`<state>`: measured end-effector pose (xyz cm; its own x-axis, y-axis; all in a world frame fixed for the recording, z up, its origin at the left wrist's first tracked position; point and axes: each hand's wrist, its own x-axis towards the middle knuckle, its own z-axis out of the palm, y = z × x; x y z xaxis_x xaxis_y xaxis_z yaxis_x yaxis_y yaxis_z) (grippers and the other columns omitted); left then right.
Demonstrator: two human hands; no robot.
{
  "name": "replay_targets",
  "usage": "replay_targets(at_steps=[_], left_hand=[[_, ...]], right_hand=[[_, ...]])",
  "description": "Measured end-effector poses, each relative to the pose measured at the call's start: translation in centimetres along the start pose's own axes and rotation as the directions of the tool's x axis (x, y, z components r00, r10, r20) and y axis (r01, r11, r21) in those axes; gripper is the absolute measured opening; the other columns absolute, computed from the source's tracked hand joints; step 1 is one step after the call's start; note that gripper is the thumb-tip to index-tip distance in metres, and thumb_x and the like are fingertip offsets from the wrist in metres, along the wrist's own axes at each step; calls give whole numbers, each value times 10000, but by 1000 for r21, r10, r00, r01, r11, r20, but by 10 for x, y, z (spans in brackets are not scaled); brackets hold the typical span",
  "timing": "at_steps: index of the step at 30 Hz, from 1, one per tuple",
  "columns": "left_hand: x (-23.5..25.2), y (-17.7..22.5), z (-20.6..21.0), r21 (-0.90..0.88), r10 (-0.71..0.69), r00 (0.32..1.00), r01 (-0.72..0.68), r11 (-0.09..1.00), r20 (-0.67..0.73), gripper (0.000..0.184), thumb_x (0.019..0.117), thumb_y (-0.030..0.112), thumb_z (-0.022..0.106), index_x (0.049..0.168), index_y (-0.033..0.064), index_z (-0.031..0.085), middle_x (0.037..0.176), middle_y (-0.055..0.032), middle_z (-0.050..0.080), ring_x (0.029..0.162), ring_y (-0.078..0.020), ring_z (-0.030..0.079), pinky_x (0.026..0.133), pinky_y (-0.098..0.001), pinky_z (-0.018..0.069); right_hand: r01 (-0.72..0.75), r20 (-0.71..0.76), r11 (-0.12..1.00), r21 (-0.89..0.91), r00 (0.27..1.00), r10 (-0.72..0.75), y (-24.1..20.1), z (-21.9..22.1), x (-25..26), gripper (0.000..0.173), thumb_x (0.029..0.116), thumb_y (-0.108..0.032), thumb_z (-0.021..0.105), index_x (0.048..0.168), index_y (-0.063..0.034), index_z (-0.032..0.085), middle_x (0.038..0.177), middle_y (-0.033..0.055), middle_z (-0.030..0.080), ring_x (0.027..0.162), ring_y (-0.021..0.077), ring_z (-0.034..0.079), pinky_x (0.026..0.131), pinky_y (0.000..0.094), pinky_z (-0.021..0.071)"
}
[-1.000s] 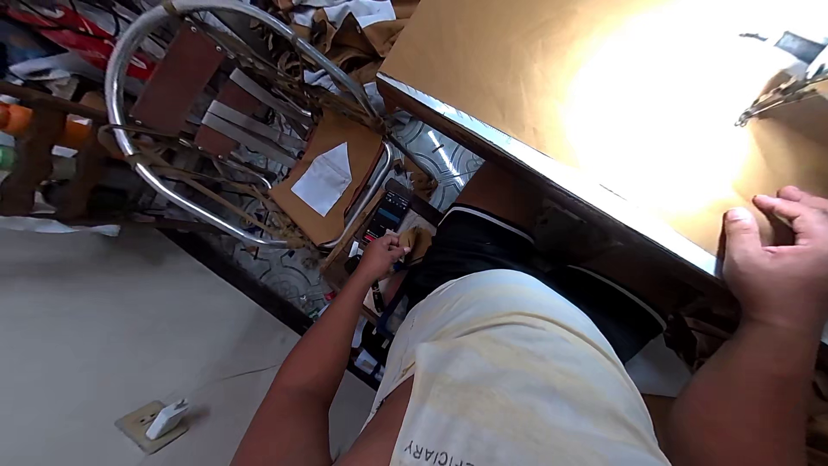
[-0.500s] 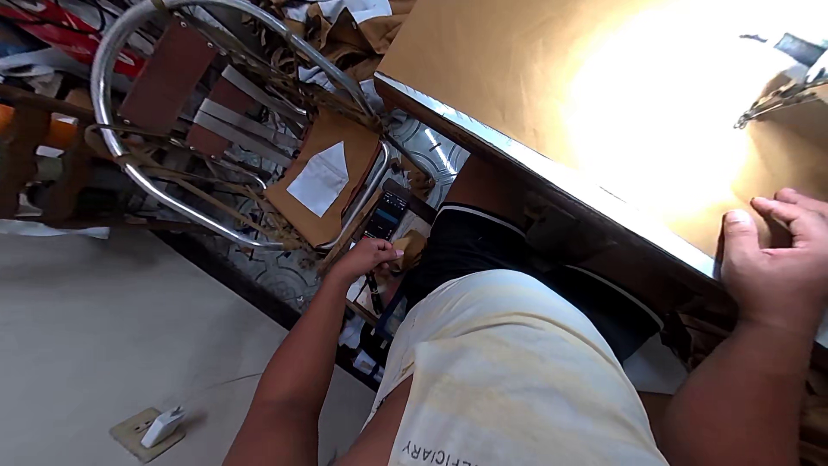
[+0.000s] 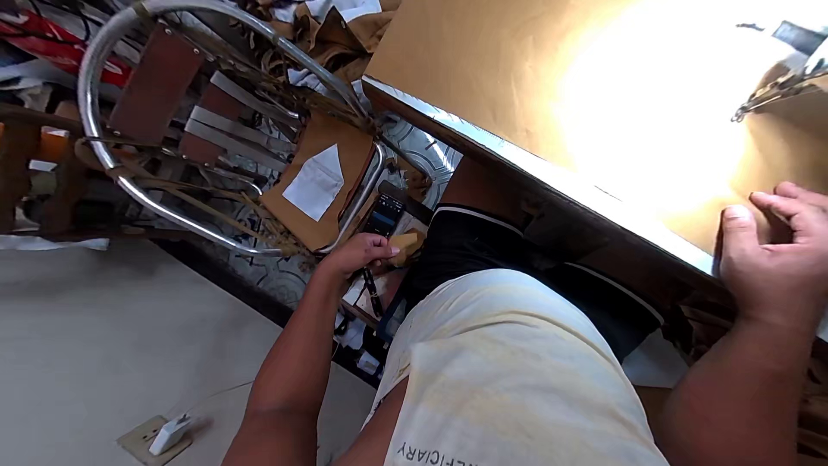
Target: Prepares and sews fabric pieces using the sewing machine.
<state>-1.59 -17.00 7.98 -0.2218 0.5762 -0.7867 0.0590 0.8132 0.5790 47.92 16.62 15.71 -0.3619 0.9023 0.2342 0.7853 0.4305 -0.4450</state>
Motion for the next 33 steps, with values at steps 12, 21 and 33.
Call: replay_targets(at_steps=[12,21,33], left_hand=[[-36,67,-14,116,222,973,-229,967,68,130,994,183,666,914,84,639,769,4,647,671,-66,597,657,-240,523],[-49,243,71,638,548,713,-675,371,437,264,1013,412,604,1095,198,735,958,25,744,852,-99,710,786,-410,608],[41,392,218,556,777,377,-830,42,504,200,1051,288,591,1168,158,687,902,-42,723,717,-182,682,654,-434,585]], right_hand=[[21,-46,1000,-21,999,-22,-14,-5,2,461,1002,-416,599,1239,-32,694,1412,215,601,1369,335,536,1148,478,416],[-16,-109,999,-52,994,10,-19,-4,1,456,937,-507,645,1187,-140,747,1387,105,644,1314,288,581,1100,533,445],[-135,33,989,-54,990,137,-9,-29,-6,549,961,-550,595,1349,-171,677,1539,128,509,1502,334,358,1240,553,260]])
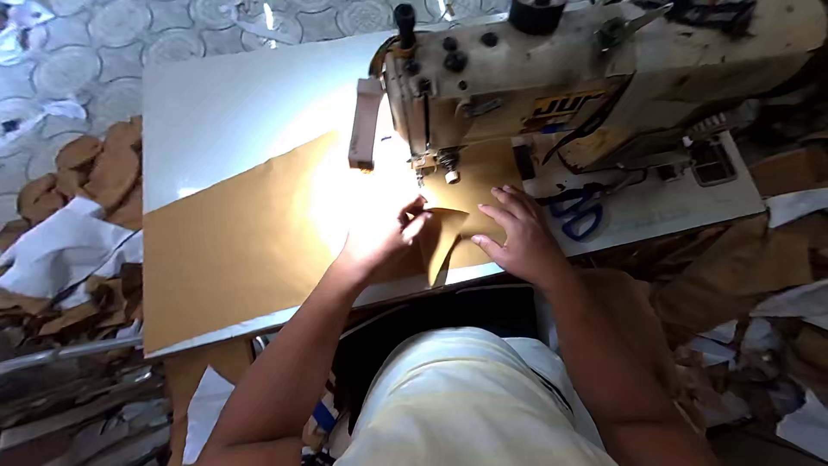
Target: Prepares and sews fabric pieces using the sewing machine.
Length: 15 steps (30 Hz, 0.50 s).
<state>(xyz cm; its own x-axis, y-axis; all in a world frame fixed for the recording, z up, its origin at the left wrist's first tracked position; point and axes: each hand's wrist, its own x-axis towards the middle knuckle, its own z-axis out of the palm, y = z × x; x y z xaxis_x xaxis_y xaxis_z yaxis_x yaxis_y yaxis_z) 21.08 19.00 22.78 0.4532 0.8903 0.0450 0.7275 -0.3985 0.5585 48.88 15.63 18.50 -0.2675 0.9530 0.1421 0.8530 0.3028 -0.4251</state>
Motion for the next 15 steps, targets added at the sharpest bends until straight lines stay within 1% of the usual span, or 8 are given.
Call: replay_targets(at_steps=[1,2,4,6,8,12,13,15], left_hand=[[5,-10,7,47,-15,999,18,999,-50,237,1058,321,566,1169,156,694,928,-45,733,774,-193,704,703,-459,595],[8,-17,13,94,-45,995,53,994,-87,269,1061,344,546,1155,152,709,944,-54,741,832,-219,717,740,-507,584],[5,-26,21,117,-119,984,135,984,-134,302,1060,375,538,1091,140,726,944,-69,739,878,-255,718,745,-557,565],[-2,-30,29,143,-118,980,142,980,-162,283,1053,356,549,1075,140,732,936,-74,736,868,-267,718,721,-554,566],[-2,-32,29,172,-76,987,101,980,-143,257,1049,336,551,1082,163,738,900,-52,733,813,-244,709,681,-523,560],[18,-34,23,138,-29,991,47,989,-130,246,1062,349,537,1070,187,722,888,-10,723,788,-187,695,674,-465,554],[26,-34,24,130,-24,990,42,991,-141,251,1063,355,533,1062,183,716,887,-12,717,777,-186,691,657,-456,546],[38,-37,27,150,-25,986,50,987,-165,286,1059,372,512,1062,166,711,923,-32,715,805,-208,699,661,-472,543]], right_hand=[[-8,-3,1000,-4,1000,8,3,0,-1,548,963,-554,588,1349,-176,677,1541,116,508,1502,326,362,1238,545,271],[-11,-7,1000,0,1000,11,4,-1,-1,540,963,-544,592,1347,-174,679,1541,111,509,1501,318,366,1238,534,278],[3,-12,1000,17,1000,-3,5,-3,-1,504,960,-491,619,1329,-155,690,1529,119,519,1490,319,381,1236,528,286],[18,-18,1000,24,1000,-17,8,-2,-1,482,956,-463,621,1318,-153,698,1523,120,526,1480,316,398,1228,528,295],[33,-44,999,34,999,-32,10,1,-1,478,952,-471,618,1303,-158,707,1517,113,533,1475,305,405,1224,522,300],[33,-71,998,48,997,-30,11,3,-1,498,938,-491,628,1298,-157,711,1507,101,548,1472,294,415,1227,508,307],[31,-71,998,48,997,-27,11,3,-1,504,937,-495,628,1301,-155,709,1507,100,549,1471,294,417,1226,506,309],[35,-79,998,54,996,-30,11,3,-1,507,940,-491,628,1299,-142,707,1498,108,555,1462,297,430,1221,508,318]])
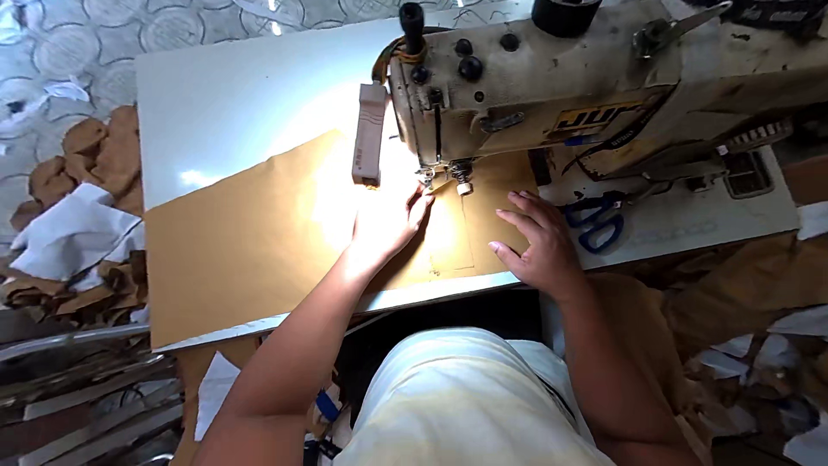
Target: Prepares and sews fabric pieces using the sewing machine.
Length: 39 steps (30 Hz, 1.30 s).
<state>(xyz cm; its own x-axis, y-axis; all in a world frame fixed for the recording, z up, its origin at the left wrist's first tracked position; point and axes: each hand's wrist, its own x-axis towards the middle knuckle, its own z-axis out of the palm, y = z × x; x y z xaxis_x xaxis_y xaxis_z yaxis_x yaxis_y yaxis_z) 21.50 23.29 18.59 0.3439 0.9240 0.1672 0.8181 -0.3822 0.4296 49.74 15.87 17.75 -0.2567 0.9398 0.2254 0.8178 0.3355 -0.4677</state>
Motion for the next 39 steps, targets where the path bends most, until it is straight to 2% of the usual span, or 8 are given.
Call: replay_targets(at_steps=[6,13,21,24,27,30,33,39], left_hand=[[6,0,3,76,-56,998,56,996,-2,315,1054,358,474,1095,137,694,893,-76,715,834,-279,709,692,-522,534],[4,-9,-5,161,3,1000,-3,987,2,310,1063,346,487,1135,122,688,846,-108,714,792,-332,711,687,-547,541],[8,-14,-5,153,37,999,-34,988,-16,309,1063,349,479,1078,121,687,794,-99,688,762,-318,698,650,-517,526],[-1,-15,-10,191,84,995,-73,979,-51,378,1057,370,474,1213,98,685,968,-127,738,929,-340,717,807,-534,545],[-16,-21,-16,226,308,940,-272,935,-145,367,1045,375,531,1159,88,730,1025,-116,751,976,-304,713,868,-496,543],[-19,-24,-23,127,390,919,-395,910,66,460,1043,464,450,1229,137,715,1334,-73,678,1260,-259,617,1079,-522,429],[-30,-28,-14,81,332,927,-349,933,174,578,1026,568,408,1371,176,656,1482,-46,583,1396,-257,508,1172,-550,330],[-63,-10,-9,80,299,943,-312,947,147,604,993,617,445,1312,164,685,1433,-56,613,1302,-270,576,1043,-558,434]], right_hand=[[20,-45,999,39,999,-18,-8,-4,6,430,979,-423,621,1260,-116,726,1446,126,596,1430,317,469,1207,513,347],[302,57,950,76,950,-306,-25,10,52,360,1029,-260,492,1252,-113,733,1425,127,616,1408,292,500,1191,463,372],[341,137,939,50,929,-345,-21,28,58,438,999,-328,453,1317,-160,703,1504,79,567,1460,277,445,1218,479,317],[327,175,944,41,928,-329,-22,28,59,446,979,-331,475,1331,-167,693,1509,68,562,1468,282,433,1222,511,300],[310,183,949,51,932,-314,-22,28,61,444,962,-345,498,1318,-175,700,1498,63,572,1463,274,440,1220,509,300],[308,195,950,45,930,-311,-23,27,62,445,966,-362,502,1318,-177,700,1501,65,570,1463,278,439,1218,508,304],[312,226,950,29,923,-310,-26,24,58,450,966,-388,520,1326,-181,692,1517,59,552,1473,275,422,1218,516,297],[357,234,934,9,907,-349,-38,15,33,455,940,-444,527,1254,-193,740,1456,84,597,1413,301,485,1173,538,351]])
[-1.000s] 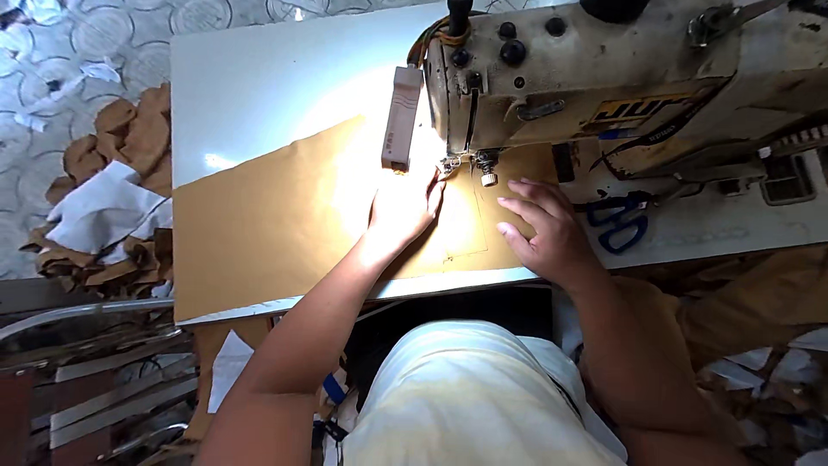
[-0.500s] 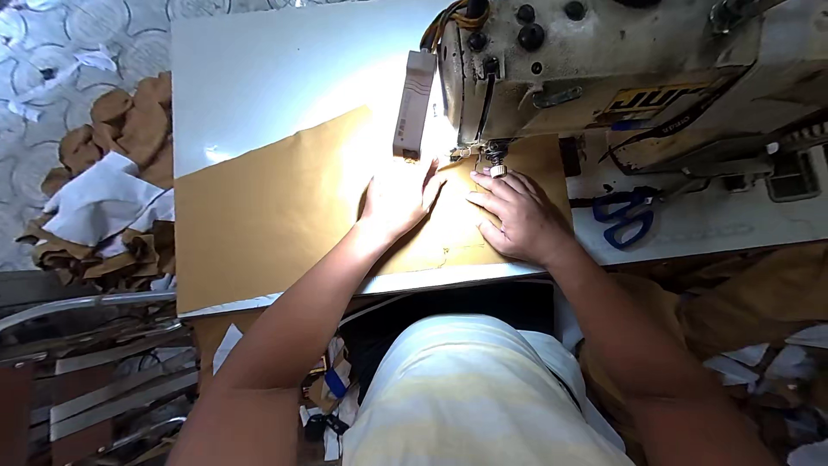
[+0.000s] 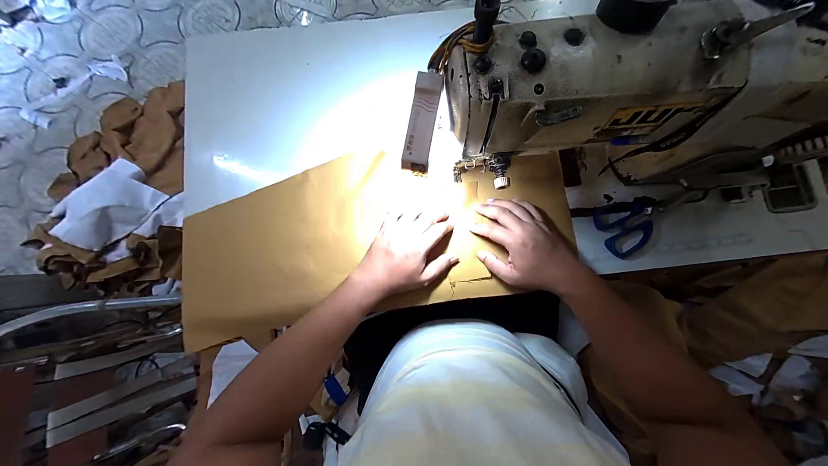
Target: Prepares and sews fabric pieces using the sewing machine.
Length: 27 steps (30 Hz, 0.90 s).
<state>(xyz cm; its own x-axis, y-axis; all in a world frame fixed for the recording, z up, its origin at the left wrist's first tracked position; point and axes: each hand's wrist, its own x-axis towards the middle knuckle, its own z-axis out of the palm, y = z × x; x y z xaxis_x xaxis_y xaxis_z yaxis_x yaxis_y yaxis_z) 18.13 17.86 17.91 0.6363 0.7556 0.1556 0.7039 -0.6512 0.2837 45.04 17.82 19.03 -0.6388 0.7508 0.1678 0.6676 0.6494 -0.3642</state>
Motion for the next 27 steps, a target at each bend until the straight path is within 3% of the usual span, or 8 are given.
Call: replay_targets(at_steps=[2,4,6,13,20,27], left_hand=[[6,-4,-3,2,15,1000,-15,1000,24,650,961,666,444,1310,172,682,1505,-44,561,1396,-273,501,1098,-572,390],[11,-12,-3,-2,8,998,-8,1000,55,745,945,727,404,1418,193,618,1610,-14,448,1523,-270,338,1201,-595,270],[12,-16,-1,4,1,998,-1,1000,65,813,936,757,363,1503,202,540,1646,-5,393,1556,-260,270,1231,-594,208],[13,-14,1,4,-37,994,37,999,104,838,959,738,326,1597,199,399,1680,12,329,1565,-211,249,1244,-565,202],[15,-20,5,-75,-32,994,40,996,106,848,949,741,379,1594,191,402,1696,-2,289,1579,-214,213,1259,-568,198],[23,-29,6,-61,-43,991,51,997,123,878,921,771,398,1582,194,421,1699,-17,280,1584,-217,194,1264,-568,173]], right_hand=[[-8,-5,1000,12,1000,8,0,2,-3,445,929,-447,543,1232,-196,750,1455,94,594,1432,318,461,1190,563,324],[-16,-18,1000,14,1000,16,3,5,-3,455,918,-456,541,1230,-198,748,1486,92,573,1463,318,430,1214,573,294],[-16,-29,1000,16,999,16,6,8,-4,475,931,-463,521,1255,-190,736,1512,90,553,1475,311,419,1225,575,277],[-37,-33,999,25,999,38,7,9,-7,559,968,-453,442,1389,-150,651,1573,88,491,1499,273,395,1246,541,262],[-33,-8,999,-7,999,33,4,3,-3,515,917,-448,549,1325,-172,698,1536,69,534,1480,284,415,1229,539,287],[-27,72,1000,-8,997,28,13,-2,5,534,940,-495,548,1362,-190,669,1587,61,473,1512,275,355,1244,518,245]])
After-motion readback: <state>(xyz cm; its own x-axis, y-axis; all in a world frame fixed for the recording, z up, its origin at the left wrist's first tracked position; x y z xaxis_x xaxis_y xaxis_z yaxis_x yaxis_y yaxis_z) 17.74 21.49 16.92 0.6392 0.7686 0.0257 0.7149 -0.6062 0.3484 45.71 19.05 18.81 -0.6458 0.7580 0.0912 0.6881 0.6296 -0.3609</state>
